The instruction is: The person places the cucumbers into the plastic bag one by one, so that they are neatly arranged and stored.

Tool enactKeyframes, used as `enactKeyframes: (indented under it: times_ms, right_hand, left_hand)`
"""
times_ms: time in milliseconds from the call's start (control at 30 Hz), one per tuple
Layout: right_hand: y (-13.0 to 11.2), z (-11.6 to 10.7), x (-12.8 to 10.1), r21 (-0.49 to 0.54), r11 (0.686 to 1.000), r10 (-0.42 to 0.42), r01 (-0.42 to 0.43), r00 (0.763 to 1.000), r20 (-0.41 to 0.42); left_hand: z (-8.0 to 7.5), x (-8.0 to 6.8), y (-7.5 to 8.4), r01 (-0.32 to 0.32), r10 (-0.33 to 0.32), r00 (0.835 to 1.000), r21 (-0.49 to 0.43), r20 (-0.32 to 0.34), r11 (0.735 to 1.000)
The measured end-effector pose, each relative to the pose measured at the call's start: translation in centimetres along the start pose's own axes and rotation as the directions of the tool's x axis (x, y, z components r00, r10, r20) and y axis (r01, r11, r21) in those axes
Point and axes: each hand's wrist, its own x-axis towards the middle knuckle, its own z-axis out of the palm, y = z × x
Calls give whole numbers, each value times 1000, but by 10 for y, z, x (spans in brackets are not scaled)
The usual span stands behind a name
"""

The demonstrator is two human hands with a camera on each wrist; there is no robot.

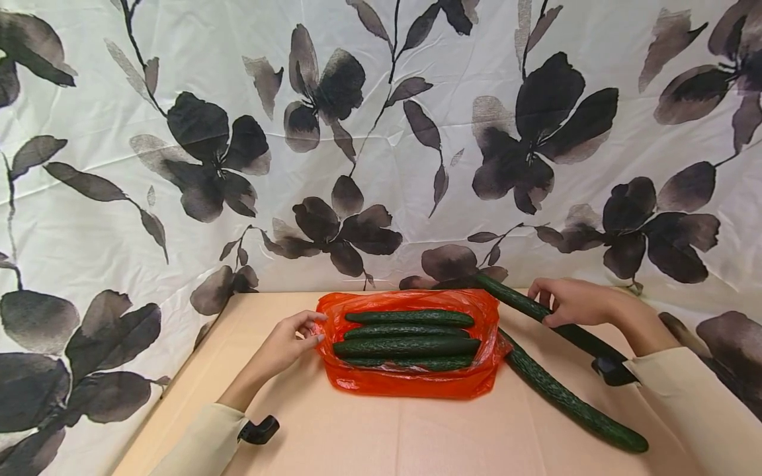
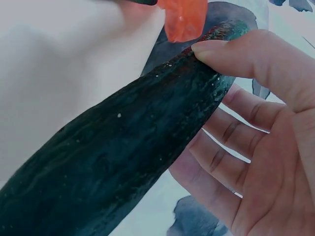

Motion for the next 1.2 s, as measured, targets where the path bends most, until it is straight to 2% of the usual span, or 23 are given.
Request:
enactKeyframes:
  times_ms: [300,567,1000,1200]
  right_hand:
    - [-19,-10,16,-21,999,-49,49,999,17]
    - [-39,-13,27,-66,992,-106,106,994,14]
    - [-74,-7,38,-111,988,-104,105,995,12]
    - [-92,-4,46,-100,988,-112,116,993,40]
  left_hand:
    - [2,1,2,-2,2,1000,4,-6,1000]
    - [2,1,0,-38,38,999,14,-7,999]
    - [-3,-4,1,-16,16,1000,10,13,1000]
    - [-4,-5,0,-23,22,1000,5,19,1000]
